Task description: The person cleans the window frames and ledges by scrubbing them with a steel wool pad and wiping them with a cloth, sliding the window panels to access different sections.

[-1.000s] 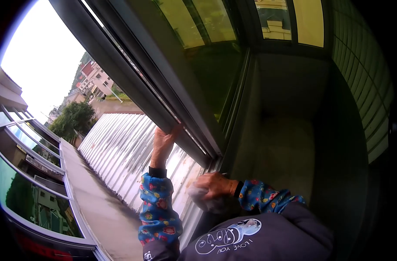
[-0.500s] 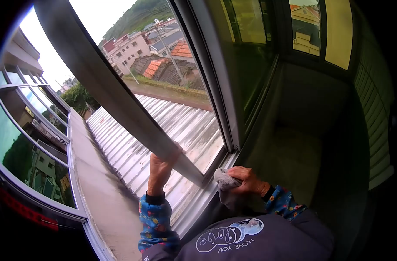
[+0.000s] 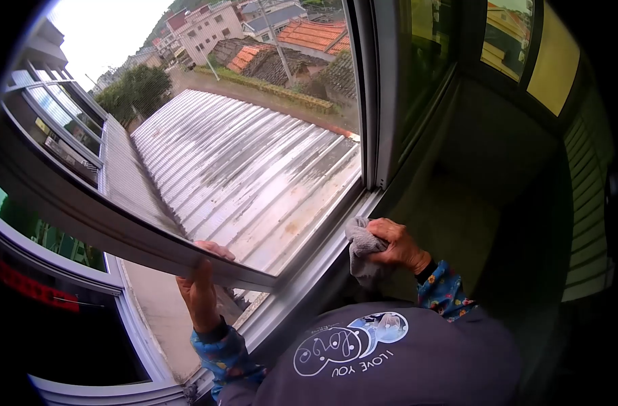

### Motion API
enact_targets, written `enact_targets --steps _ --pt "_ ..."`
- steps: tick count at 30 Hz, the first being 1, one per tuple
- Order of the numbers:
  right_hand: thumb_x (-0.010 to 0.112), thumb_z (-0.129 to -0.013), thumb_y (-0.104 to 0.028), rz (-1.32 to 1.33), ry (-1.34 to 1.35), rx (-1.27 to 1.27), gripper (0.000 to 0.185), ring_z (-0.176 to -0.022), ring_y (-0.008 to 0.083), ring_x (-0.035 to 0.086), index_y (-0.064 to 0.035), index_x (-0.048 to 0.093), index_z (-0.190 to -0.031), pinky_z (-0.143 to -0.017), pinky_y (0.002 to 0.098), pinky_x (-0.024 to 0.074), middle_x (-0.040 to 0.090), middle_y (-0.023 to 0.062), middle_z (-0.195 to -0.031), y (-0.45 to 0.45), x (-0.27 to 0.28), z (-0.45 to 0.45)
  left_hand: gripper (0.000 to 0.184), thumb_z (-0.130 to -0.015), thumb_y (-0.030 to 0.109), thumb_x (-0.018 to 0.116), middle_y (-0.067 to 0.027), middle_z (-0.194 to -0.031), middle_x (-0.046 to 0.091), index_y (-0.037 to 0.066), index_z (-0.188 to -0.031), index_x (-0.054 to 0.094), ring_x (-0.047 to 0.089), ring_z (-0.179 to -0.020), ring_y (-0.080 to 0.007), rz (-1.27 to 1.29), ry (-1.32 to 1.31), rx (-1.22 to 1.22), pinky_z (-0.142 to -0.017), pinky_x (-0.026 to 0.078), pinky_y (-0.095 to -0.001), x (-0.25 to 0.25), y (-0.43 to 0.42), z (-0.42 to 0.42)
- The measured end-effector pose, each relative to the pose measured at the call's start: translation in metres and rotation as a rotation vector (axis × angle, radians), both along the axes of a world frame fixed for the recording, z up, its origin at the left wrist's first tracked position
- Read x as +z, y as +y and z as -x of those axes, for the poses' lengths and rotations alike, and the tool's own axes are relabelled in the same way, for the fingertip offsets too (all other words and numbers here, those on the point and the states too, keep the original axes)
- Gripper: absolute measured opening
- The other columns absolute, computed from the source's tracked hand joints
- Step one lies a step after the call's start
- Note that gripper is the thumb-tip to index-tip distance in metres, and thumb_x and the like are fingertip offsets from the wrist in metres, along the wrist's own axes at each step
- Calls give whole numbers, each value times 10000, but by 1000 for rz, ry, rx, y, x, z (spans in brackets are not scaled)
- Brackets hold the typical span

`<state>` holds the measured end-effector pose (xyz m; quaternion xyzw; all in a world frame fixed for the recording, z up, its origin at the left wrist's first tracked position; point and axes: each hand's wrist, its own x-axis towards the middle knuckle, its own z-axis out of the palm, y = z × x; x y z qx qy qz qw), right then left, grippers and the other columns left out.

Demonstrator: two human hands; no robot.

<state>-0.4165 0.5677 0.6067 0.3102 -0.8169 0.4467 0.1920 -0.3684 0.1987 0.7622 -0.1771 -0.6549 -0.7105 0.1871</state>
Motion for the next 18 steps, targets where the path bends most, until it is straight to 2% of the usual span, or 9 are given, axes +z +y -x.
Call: enact_targets --steps 4,8,12,17,18 --pt "851 -600 -177 -28 -57 -5 501 -999 331 636 -1 664 -1030 -894 380 510 660 156 -1035 0 2 -2 201 -964 207 569 -132 -864 572 8 -960 593 594 -778 -239 -22 17 86 -746 500 -390 4 -19 -29" --pt "843 -601 -173 -67 -49 11 504 -1006 331 633 -9 665 -1043 -899 376 507 655 156 -1051 0 3 -1 229 -955 235 582 -129 -835 571 20 -1032 575 586 -766 -248 -38 28 147 -724 496 -386 -3 -52 -54" --pt "837 -600 -164 -84 -57 -2 497 -997 329 633 -2 658 -1034 -896 374 506 654 153 -1037 -2 9 -2 349 -924 274 628 -127 -807 553 7 -1122 523 554 -731 -235 -60 63 301 -689 493 -377 -7 -74 -80" --pt "804 -634 -118 -128 -115 5 452 -984 312 630 -5 650 -1044 -888 362 501 639 155 -1049 -10 23 -7 439 -910 351 659 -114 -844 567 -7 -1118 513 572 -732 -217 -65 88 446 -646 511 -362 -16 -120 -115" --pt "792 -642 -95 -137 -145 17 449 -980 307 630 -2 646 -1056 -891 355 496 631 154 -1063 -14 26 -8 425 -899 331 681 -111 -857 579 -3 -1110 524 582 -737 -219 -128 66 486 -658 521 -371 -17 -127 -124"
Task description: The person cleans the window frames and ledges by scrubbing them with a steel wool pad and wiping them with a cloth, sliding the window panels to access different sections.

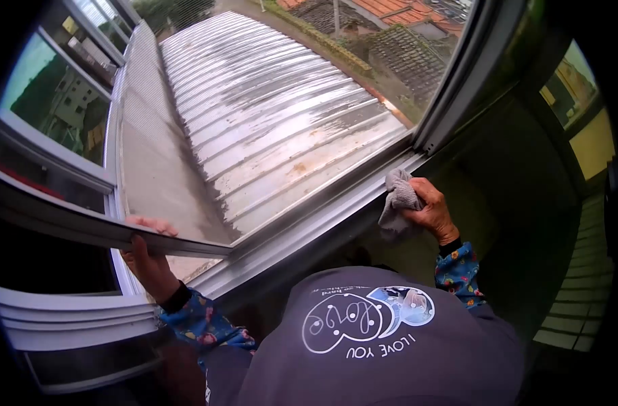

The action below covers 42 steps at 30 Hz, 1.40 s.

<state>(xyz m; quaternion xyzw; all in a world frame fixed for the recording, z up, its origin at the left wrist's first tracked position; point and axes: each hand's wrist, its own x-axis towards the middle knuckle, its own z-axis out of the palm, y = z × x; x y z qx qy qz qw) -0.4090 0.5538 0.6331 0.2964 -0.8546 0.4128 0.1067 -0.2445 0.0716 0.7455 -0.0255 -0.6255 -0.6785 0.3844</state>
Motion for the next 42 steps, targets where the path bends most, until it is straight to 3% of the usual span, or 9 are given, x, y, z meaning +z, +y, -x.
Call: enact_targets --steps 2,8,16,21,33,37,41,42 --pt "758 -643 -45 4 -67 -3 445 -1021 283 615 -8 645 -1072 -910 347 479 625 133 -1093 0 -9 1 353 -888 275 702 -109 -863 596 25 -1088 551 611 -761 -227 -85 17 -8 -660 537 -386 4 -7 -12" --pt "752 -701 -54 -31 -76 24 449 -1039 280 601 -13 617 -1128 -930 347 455 616 128 -1115 -8 -11 0 239 -914 267 667 -74 -759 617 46 -986 608 628 -689 -189 22 15 -1 -651 549 -391 13 -41 -47" --pt "750 -698 -32 -57 -77 125 501 -1043 262 601 -8 593 -1173 -931 331 456 610 133 -1129 -3 -14 7 267 -918 325 665 -74 -766 663 93 -1037 609 669 -724 -201 100 -74 65 -711 559 -362 -6 -67 -87" --pt "753 -680 -35 -59 -131 198 551 -1049 266 607 -17 581 -1203 -932 333 460 613 141 -1138 -16 -15 15 233 -927 360 649 -62 -779 664 129 -961 641 661 -715 -194 124 -103 135 -692 561 -372 -6 -79 -105" --pt "733 -672 -56 -121 -109 363 588 -1061 257 609 -27 573 -1236 -944 335 451 628 139 -1147 -40 -10 30 220 -914 334 670 -63 -804 696 127 -985 671 674 -733 -207 156 -122 214 -748 563 -391 -10 -97 -125" --pt "756 -612 -58 -97 -127 408 616 -1028 335 626 -18 588 -1203 -912 375 483 633 181 -1126 -52 -12 29 250 -907 350 675 -63 -811 702 118 -1001 668 684 -740 -213 143 -115 239 -772 567 -389 -8 -101 -135" --pt "747 -597 -60 -111 -119 458 618 -1020 352 624 -19 589 -1193 -899 381 487 629 197 -1115 -64 -6 27 282 -931 362 645 -48 -765 667 90 -1005 659 629 -688 -182 98 -24 382 -743 541 -337 -11 -102 -137" --pt "746 -598 -58 -119 -118 451 615 -1017 351 624 -18 589 -1192 -897 381 488 630 194 -1113 -69 -4 26 297 -941 372 628 -45 -771 661 82 -997 656 618 -688 -182 97 -99 603 -736 531 -326 -17 -104 -139"
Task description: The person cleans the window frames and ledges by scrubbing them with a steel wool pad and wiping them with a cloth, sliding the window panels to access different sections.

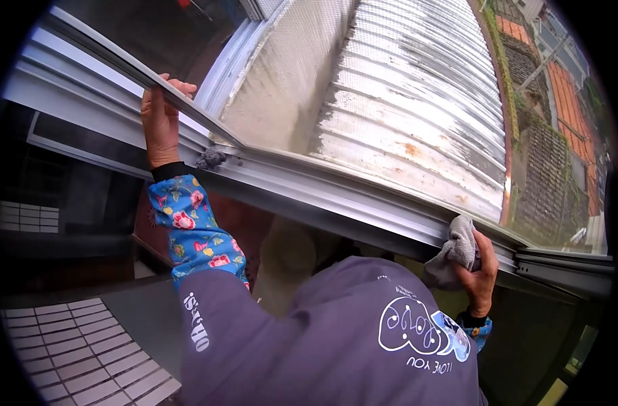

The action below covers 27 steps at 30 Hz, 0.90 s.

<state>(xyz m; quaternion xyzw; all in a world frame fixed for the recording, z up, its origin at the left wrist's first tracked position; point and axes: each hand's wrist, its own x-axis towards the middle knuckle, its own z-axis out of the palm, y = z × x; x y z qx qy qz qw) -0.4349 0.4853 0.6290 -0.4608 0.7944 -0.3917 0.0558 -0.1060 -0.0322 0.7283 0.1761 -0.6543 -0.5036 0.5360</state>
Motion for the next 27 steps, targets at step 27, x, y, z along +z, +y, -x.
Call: enact_targets --steps 27 --pt "756 -588 -83 10 83 41 501 -954 356 639 -4 630 -1067 -826 378 518 639 178 -1056 3 1 0 325 -905 210 445 -78 -898 602 -42 -1040 599 581 -781 -171 -115 -27 728 -728 491 -291 -78 74 -16"
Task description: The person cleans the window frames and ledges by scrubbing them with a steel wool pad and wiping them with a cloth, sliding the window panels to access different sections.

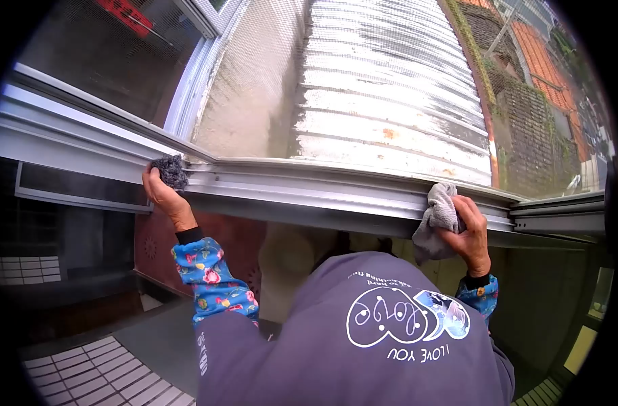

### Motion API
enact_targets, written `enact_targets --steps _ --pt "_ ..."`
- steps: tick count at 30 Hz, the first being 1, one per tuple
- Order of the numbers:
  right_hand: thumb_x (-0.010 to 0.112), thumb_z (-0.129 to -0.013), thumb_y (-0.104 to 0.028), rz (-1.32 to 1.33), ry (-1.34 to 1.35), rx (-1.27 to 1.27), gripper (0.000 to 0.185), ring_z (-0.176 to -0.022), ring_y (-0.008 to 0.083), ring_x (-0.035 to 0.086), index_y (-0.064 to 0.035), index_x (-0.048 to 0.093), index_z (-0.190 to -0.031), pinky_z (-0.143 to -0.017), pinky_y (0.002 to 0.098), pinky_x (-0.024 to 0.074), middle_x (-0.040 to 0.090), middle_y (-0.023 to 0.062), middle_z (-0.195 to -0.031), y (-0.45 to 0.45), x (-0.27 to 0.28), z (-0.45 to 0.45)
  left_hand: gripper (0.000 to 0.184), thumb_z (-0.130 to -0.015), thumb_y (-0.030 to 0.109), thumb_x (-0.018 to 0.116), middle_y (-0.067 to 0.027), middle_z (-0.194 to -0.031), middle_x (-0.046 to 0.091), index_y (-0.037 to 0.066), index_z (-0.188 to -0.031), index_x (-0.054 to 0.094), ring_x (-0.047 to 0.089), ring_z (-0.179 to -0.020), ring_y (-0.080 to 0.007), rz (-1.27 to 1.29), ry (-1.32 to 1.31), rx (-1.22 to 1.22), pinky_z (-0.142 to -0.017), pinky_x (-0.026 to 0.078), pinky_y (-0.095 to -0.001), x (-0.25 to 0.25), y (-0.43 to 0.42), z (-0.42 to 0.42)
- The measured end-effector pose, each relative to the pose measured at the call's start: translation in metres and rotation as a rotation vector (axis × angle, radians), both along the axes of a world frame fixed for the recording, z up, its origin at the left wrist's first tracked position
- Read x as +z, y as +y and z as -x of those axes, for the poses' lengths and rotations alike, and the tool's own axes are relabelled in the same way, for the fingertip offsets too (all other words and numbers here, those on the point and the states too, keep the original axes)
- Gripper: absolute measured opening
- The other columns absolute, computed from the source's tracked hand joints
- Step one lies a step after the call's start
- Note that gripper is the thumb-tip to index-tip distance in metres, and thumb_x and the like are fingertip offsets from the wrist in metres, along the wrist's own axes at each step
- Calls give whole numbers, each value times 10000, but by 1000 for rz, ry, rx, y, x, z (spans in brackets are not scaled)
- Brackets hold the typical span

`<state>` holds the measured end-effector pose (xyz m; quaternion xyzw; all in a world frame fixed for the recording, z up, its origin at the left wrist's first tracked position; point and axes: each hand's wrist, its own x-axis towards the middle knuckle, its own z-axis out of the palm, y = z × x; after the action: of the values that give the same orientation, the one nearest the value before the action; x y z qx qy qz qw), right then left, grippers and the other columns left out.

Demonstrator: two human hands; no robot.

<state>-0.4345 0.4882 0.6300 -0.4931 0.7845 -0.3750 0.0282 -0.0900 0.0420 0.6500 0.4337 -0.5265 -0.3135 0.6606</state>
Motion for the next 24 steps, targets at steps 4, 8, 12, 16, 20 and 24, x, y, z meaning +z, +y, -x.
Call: enact_targets --steps 4,8,12,16,20,24 --pt "771 -604 -105 15 -20 -8 473 -926 354 645 -10 642 -1050 -805 387 521 642 171 -1037 -3 0 -2 393 -947 263 635 -43 -808 624 -71 -1144 575 529 -743 -103 290 -255 20 -676 454 -264 52 27 23" --pt "777 -605 -106 66 -16 -2 460 -914 354 644 -15 648 -1036 -798 390 520 644 170 -1024 -2 -4 0 544 -882 322 707 -67 -648 601 -58 -1242 556 527 -609 -140 221 -596 181 -610 448 -294 89 43 37" --pt "771 -590 -98 94 -4 -11 465 -908 360 643 -20 649 -1031 -798 395 522 645 172 -1025 2 -4 -2 452 -877 363 700 -98 -690 660 -25 -1103 655 634 -651 -195 219 -707 259 -611 494 -339 98 34 41" --pt "765 -585 -96 109 -18 -8 475 -922 357 644 -13 647 -1038 -802 391 522 645 174 -1033 4 -6 -1 441 -908 360 667 -131 -789 698 -2 -1149 597 679 -720 -238 235 -718 259 -632 520 -334 98 33 44" --pt "765 -576 -110 88 -20 2 492 -935 360 644 -13 649 -1044 -804 396 523 645 180 -1040 4 -6 1 445 -924 370 649 -122 -753 681 -20 -1133 607 659 -693 -226 219 -692 246 -627 511 -336 96 31 43" --pt "767 -565 -128 78 -22 12 498 -933 366 642 -20 655 -1038 -798 405 525 647 181 -1036 3 -10 5 458 -936 398 627 -87 -709 638 -33 -1089 640 577 -638 -191 297 -624 178 -615 482 -332 95 19 31"
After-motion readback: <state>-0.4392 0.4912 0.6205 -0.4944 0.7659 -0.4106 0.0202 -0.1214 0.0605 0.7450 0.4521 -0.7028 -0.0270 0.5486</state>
